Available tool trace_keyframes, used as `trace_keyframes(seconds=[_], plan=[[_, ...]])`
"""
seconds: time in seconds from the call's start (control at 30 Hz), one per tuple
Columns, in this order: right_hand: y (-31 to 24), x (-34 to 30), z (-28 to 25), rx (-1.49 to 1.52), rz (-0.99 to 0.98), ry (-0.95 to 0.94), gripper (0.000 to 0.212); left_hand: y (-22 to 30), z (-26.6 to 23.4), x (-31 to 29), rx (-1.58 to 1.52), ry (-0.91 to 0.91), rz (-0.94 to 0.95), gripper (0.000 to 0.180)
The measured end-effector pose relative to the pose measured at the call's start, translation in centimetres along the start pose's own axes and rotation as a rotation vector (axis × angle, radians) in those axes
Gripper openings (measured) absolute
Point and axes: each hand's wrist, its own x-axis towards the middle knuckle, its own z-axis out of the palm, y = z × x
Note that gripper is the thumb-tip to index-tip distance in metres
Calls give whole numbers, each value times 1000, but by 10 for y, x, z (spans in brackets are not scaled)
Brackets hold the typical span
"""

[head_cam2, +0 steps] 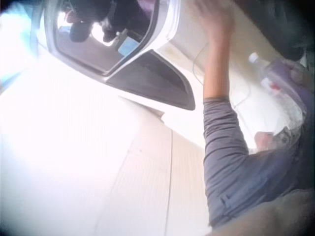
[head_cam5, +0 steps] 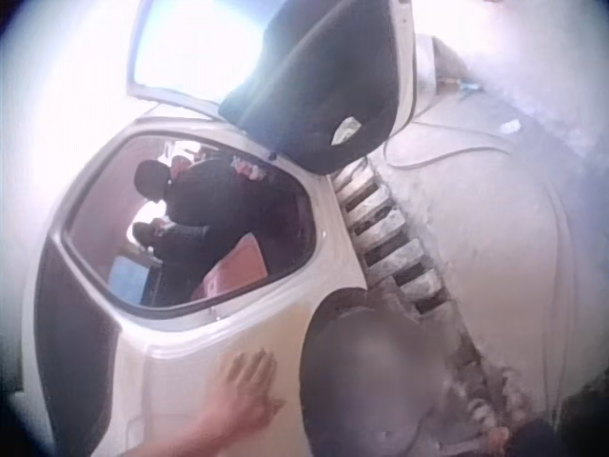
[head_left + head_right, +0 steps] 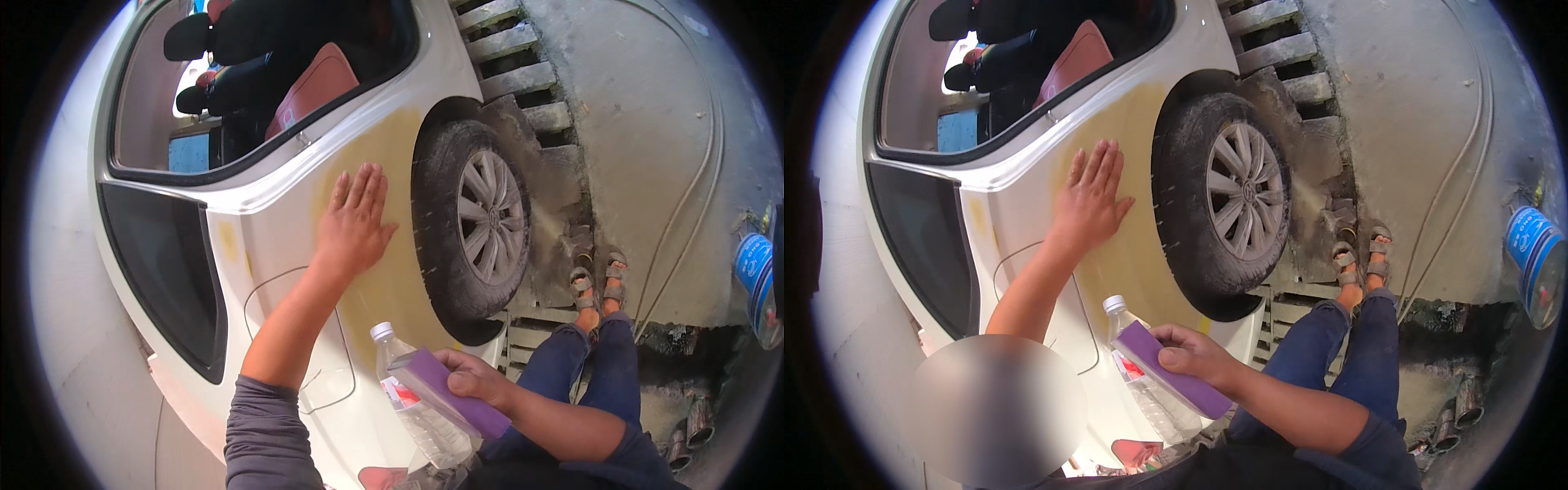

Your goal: The person sands the rear quarter panel of a white car using a sanding block while holding a water bottle. They repeatedly wet the surface and sand the area around the wheel arch, occasionally wiping the panel with their hand.

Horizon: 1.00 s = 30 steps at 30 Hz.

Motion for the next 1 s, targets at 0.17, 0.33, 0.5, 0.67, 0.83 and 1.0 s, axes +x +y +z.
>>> trace_keyframes(seconds=[0.17, 0.33, 0.5, 0.67, 0.83, 1.0], plan=[[17, -13, -12, 46, -23, 5, 79, 53, 8, -77, -39, -121, 94, 81], [33, -13, -14, 60, -38, 20, 78, 85, 20, -135, 84, -156, 131, 82], [54, -15, -18, 65, -46, 59, 76, 111, 30, -170, 201, -180, 230, 75], [83, -16, -30, 31, -50, 5, 77, 135, 44, -214, 307, -156, 389, 69], [104, -21, -15, -4, -82, -15, 81, 108, 49, -204, 107, -51, 262, 79], [116, -29, -16, -7, -153, -75, 81, 64, 21, -109, -118, 111, 48, 87]])
